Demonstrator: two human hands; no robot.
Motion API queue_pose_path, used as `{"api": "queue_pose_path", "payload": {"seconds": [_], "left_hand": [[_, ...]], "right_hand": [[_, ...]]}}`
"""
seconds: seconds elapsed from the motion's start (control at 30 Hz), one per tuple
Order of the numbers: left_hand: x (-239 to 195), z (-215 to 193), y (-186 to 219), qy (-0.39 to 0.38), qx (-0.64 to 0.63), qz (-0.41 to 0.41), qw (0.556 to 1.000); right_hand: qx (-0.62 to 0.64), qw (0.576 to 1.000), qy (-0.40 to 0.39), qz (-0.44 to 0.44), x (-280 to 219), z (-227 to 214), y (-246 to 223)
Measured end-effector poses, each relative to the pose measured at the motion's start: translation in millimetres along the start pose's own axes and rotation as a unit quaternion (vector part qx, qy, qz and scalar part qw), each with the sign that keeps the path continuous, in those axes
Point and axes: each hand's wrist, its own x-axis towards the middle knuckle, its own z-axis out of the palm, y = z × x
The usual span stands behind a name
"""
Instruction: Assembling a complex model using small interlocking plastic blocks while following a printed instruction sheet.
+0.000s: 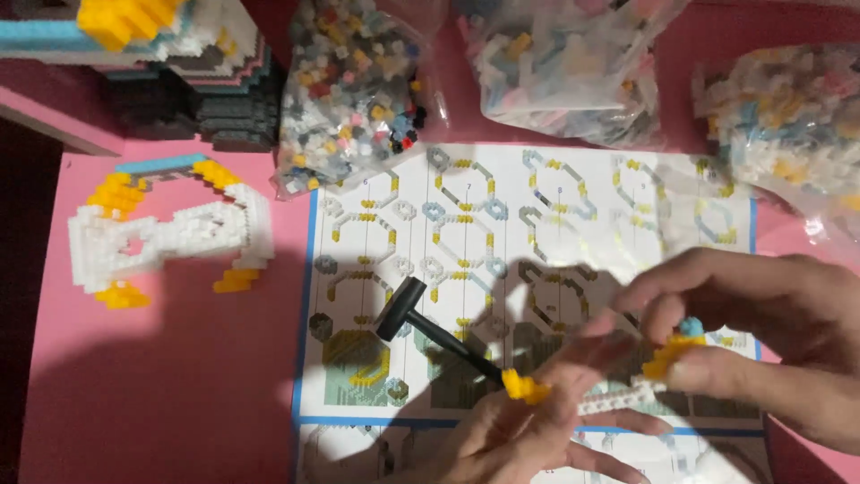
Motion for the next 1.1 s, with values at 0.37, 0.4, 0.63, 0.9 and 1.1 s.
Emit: {"api": "queue_pose_path", "payload": {"seconds": [0.37,0.4,0.63,0.9,1.1], "left_hand": [[-5,-5,35,-0.025,0.246,0.001,0.969],[5,2,43,0.031,0.296,-0.127,0.946],[11,-2,52,0.171,0.315,-0.164,0.919],[5,-5,50,0.194,0.363,-0.124,0.903],[13,8,46,0.292,0.286,-0.197,0.891]], "right_hand": [[-0.067,0.981,-0.116,-0.140,24,1,3],[-0.071,0.982,-0.126,-0.122,26,6,4],[0.130,0.989,-0.057,-0.030,24,33,20],[0.224,0.965,-0.073,-0.112,24,53,7],[0.279,0.948,-0.054,-0.144,25,57,3]]}}
